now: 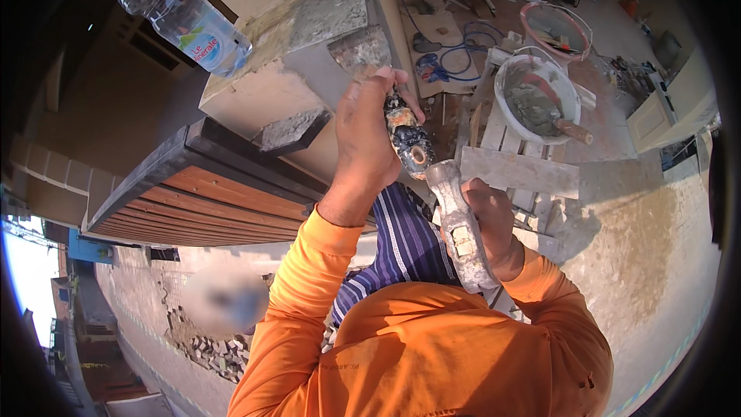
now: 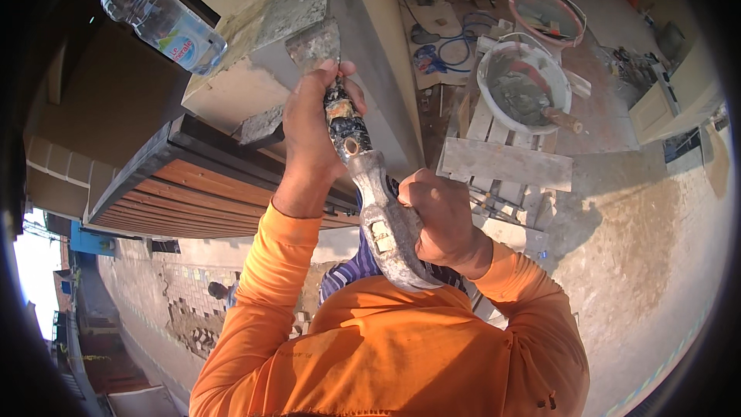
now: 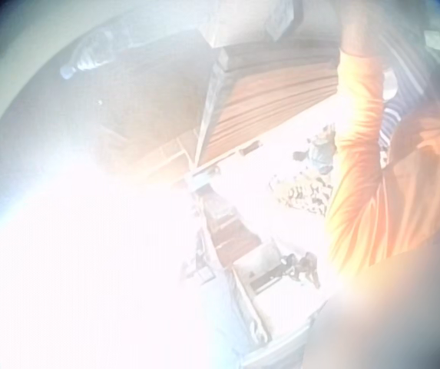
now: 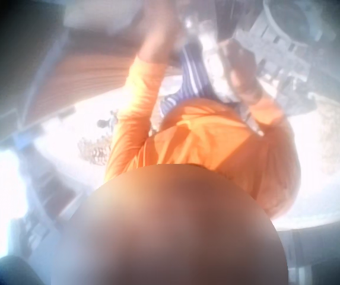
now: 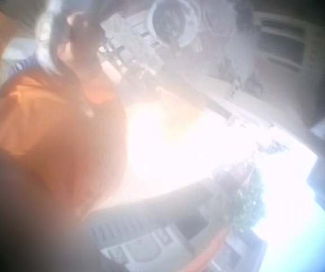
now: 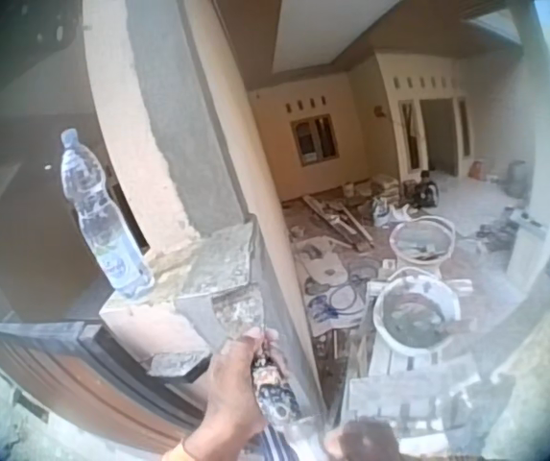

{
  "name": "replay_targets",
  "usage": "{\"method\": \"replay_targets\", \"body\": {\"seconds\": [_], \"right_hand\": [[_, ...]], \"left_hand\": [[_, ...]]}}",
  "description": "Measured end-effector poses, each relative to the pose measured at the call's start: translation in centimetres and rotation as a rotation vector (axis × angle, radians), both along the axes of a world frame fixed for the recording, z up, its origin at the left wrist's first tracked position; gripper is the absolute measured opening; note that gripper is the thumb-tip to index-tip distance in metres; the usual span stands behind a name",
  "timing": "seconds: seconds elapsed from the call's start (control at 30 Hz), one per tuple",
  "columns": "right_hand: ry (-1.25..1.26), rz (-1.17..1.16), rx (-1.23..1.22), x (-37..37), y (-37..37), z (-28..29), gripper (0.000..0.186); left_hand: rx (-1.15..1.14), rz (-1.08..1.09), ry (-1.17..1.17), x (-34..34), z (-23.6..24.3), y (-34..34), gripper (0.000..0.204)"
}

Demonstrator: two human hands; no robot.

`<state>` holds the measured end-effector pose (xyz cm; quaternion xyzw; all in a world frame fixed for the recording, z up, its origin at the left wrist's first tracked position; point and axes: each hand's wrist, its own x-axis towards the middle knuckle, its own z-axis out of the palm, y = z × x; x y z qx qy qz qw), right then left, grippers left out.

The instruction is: The person applies plaster to a concrete pillar using a brush and trowel. They repeatedly wet the surface with water from a bottle, spread the plaster, and smooth it with a trowel. The person also uses a brush to clean the surface and a hammer to tap the trowel.

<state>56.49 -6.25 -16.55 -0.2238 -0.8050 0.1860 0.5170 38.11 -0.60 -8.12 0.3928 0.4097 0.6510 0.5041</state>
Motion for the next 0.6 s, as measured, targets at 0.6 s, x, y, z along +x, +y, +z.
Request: {"method": "replay_targets", "body": {"seconds": [0.6], "right_hand": [[0.017, 0.018, -0.025, -0.1, 0.5, -1.2, 0.041]], "left_hand": [[-0.013, -0.016, -0.058, -0.2, 0.2, 0.4, 0.031]]}}
